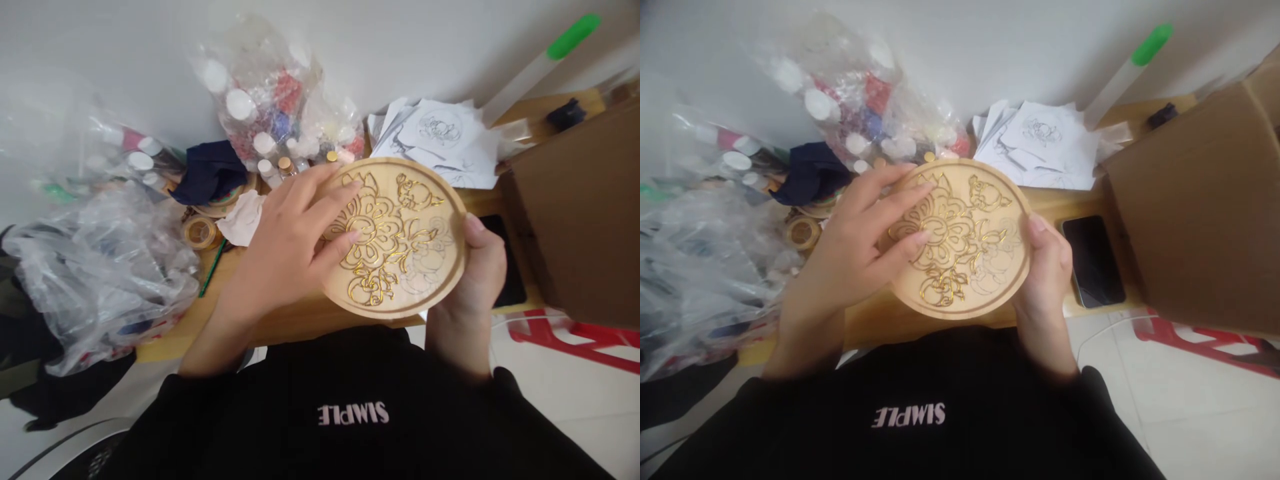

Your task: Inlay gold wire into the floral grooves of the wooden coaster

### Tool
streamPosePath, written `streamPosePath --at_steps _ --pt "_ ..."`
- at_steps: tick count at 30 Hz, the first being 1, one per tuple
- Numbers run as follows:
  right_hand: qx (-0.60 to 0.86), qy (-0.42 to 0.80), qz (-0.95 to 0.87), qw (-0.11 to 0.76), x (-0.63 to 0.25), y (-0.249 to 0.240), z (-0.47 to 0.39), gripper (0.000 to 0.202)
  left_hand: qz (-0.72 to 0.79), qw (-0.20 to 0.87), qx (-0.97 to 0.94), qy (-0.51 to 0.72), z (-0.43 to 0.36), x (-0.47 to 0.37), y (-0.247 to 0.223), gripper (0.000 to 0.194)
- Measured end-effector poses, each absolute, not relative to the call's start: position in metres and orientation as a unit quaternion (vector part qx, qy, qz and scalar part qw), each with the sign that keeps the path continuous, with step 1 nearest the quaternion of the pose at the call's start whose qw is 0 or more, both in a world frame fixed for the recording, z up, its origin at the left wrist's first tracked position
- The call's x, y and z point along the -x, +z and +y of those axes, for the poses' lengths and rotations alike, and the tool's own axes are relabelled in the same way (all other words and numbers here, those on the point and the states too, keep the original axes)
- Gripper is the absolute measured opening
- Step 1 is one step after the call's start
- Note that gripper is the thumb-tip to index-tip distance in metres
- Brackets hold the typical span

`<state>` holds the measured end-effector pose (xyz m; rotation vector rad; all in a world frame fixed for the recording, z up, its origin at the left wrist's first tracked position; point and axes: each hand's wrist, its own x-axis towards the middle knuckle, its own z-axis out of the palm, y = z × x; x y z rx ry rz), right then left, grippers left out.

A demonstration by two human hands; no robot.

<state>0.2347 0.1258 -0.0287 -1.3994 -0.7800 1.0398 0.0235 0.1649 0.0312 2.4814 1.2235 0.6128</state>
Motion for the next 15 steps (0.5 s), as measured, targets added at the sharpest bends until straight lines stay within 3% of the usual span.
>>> streamPosePath --at_steps 5,12,15 --pt "0.605 0.449 -0.285 0.593 -0.230 -0.027 0.121 0.021 0.431 0.187 -0.854 0.225 0.164 -0.020 0.028 0.049" --pt "0.581 0.628 -0.349 0.383 -0.221 -0.071 0.091 0.043 0.534 0.379 -0.704 0.274 0.124 0.014 -0.032 0.054" --pt "0.562 0.644 -0.379 0.356 -0.215 -0.085 0.084 0.049 0.576 0.481 -0.598 0.281 0.104 0.027 -0.060 0.055"
